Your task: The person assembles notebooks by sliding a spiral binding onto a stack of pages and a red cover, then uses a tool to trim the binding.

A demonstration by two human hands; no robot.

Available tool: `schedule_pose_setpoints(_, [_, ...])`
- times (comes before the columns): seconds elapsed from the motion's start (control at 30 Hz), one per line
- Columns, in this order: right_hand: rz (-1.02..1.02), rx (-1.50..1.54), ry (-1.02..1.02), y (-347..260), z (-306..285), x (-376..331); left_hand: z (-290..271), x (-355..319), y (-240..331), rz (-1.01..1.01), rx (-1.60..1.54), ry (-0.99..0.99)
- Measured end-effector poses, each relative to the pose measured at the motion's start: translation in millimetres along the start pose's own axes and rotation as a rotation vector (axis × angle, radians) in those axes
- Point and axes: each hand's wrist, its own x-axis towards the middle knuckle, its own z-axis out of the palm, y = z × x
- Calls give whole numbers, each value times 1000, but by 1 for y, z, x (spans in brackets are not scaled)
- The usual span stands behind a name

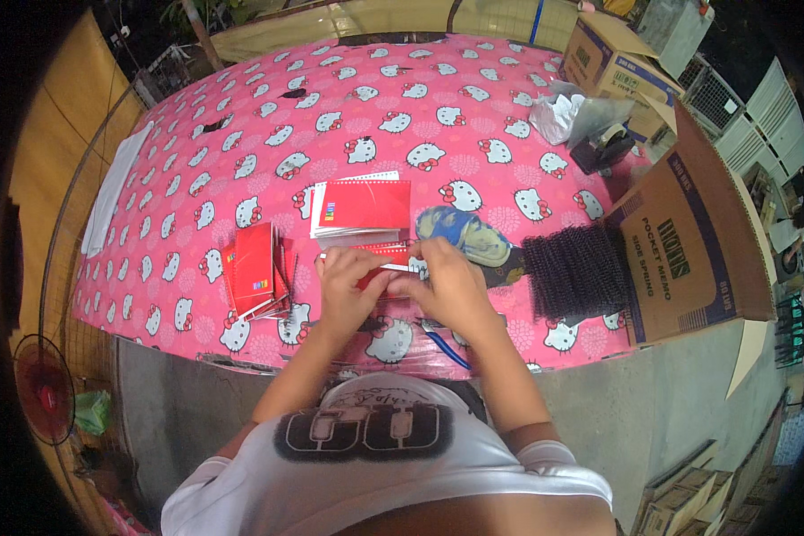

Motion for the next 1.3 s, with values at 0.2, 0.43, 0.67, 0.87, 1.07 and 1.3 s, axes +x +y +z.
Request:
schedule_pose_setpoints(0.2, [-68,-137,22,4,9,-5,0,-1,4,-19,-18,-19])
schedule_pose_setpoints(0.43, [74,-16,-12,32,-12,43,-10,-8,2,17,10,-32])
schedule_pose_setpoints(0.67, [-373,-249,-174,49,10,92,-5,-6,5,-18,-13,-46])
schedule_pose_setpoints(0.87, [120,-354,-198,76,-19,61,-12,-8,0,-24,-36,-39])
schedule_pose_setpoints(1.07, [201,-697,-215,154,-5,-5,9,10,6,107,-71,-95])
schedule_pose_setpoints(1.3, [205,484,-251,107,-29,4,3,11,-5,139,-97,-108])
